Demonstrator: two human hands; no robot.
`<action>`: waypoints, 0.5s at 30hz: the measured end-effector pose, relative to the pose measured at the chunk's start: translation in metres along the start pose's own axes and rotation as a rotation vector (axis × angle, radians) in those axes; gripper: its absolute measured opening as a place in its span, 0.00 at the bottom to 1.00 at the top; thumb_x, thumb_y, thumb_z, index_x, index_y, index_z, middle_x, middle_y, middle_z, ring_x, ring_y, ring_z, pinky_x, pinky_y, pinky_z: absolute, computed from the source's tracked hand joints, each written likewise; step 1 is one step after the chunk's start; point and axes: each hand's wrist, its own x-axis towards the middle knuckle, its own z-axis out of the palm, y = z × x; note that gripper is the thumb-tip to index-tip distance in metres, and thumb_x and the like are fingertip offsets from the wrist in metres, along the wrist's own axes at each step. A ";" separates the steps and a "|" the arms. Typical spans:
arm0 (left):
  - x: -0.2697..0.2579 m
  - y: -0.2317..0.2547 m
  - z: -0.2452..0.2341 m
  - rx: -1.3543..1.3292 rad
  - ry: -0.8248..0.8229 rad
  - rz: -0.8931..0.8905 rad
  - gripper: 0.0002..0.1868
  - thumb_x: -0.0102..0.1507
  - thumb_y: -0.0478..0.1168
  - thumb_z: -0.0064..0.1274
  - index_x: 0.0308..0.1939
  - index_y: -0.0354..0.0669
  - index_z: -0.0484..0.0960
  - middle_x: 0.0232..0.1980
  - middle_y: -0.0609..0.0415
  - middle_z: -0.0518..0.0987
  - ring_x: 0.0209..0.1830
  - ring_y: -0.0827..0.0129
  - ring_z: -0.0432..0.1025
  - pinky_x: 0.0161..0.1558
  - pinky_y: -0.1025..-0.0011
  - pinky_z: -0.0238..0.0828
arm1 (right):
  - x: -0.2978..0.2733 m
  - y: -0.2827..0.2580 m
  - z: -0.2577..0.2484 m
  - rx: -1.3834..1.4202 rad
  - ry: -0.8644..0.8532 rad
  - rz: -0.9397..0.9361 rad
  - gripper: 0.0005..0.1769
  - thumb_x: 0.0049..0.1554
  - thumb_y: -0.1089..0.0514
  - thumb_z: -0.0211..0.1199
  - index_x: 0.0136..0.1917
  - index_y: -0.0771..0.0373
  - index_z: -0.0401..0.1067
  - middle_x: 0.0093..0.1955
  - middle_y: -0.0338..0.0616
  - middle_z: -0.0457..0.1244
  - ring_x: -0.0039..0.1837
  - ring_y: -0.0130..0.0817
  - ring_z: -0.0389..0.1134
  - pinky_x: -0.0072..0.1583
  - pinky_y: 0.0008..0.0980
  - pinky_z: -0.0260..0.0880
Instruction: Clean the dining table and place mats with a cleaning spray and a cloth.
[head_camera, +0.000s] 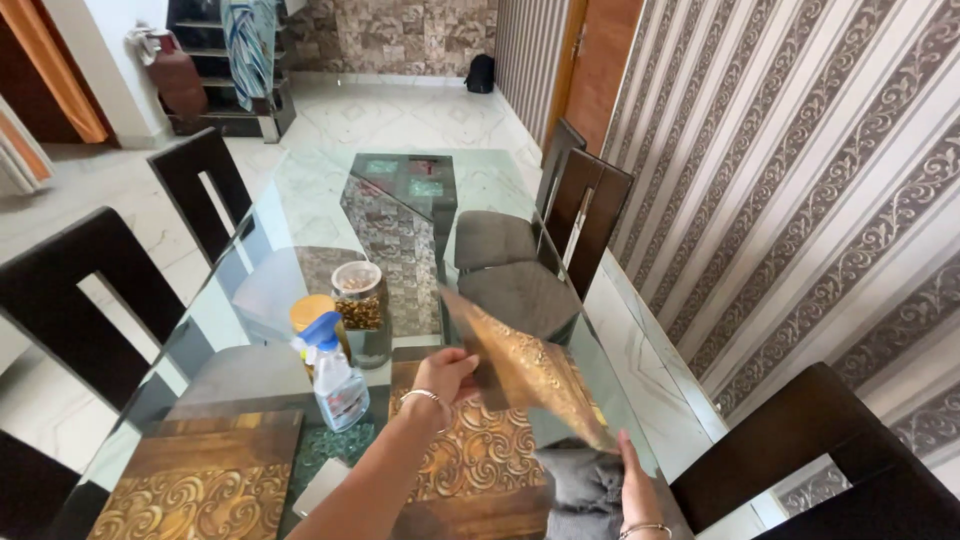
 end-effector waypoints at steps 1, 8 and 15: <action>-0.010 0.014 0.011 0.000 0.006 0.009 0.08 0.63 0.38 0.59 0.45 0.43 0.82 0.35 0.56 0.80 0.33 0.69 0.76 0.33 0.68 0.78 | -0.037 -0.029 0.013 0.003 -0.009 -0.005 0.45 0.58 0.27 0.62 0.60 0.75 0.80 0.55 0.53 0.72 0.56 0.37 0.69 0.63 0.36 0.66; -0.106 0.082 0.041 0.013 -0.275 0.173 0.06 0.65 0.36 0.58 0.42 0.40 0.78 0.32 0.59 0.76 0.29 0.73 0.73 0.31 0.70 0.79 | -0.121 -0.107 0.054 0.553 -0.639 0.419 0.53 0.45 0.14 0.51 0.56 0.62 0.80 0.45 0.49 0.74 0.45 0.44 0.74 0.53 0.45 0.75; -0.165 0.103 -0.025 0.088 -0.464 0.235 0.10 0.65 0.38 0.59 0.44 0.41 0.75 0.34 0.58 0.78 0.32 0.72 0.76 0.36 0.67 0.83 | -0.059 -0.117 0.059 0.625 -0.421 0.132 0.23 0.57 0.43 0.66 0.59 0.59 0.77 0.55 0.41 0.72 0.54 0.39 0.73 0.58 0.43 0.74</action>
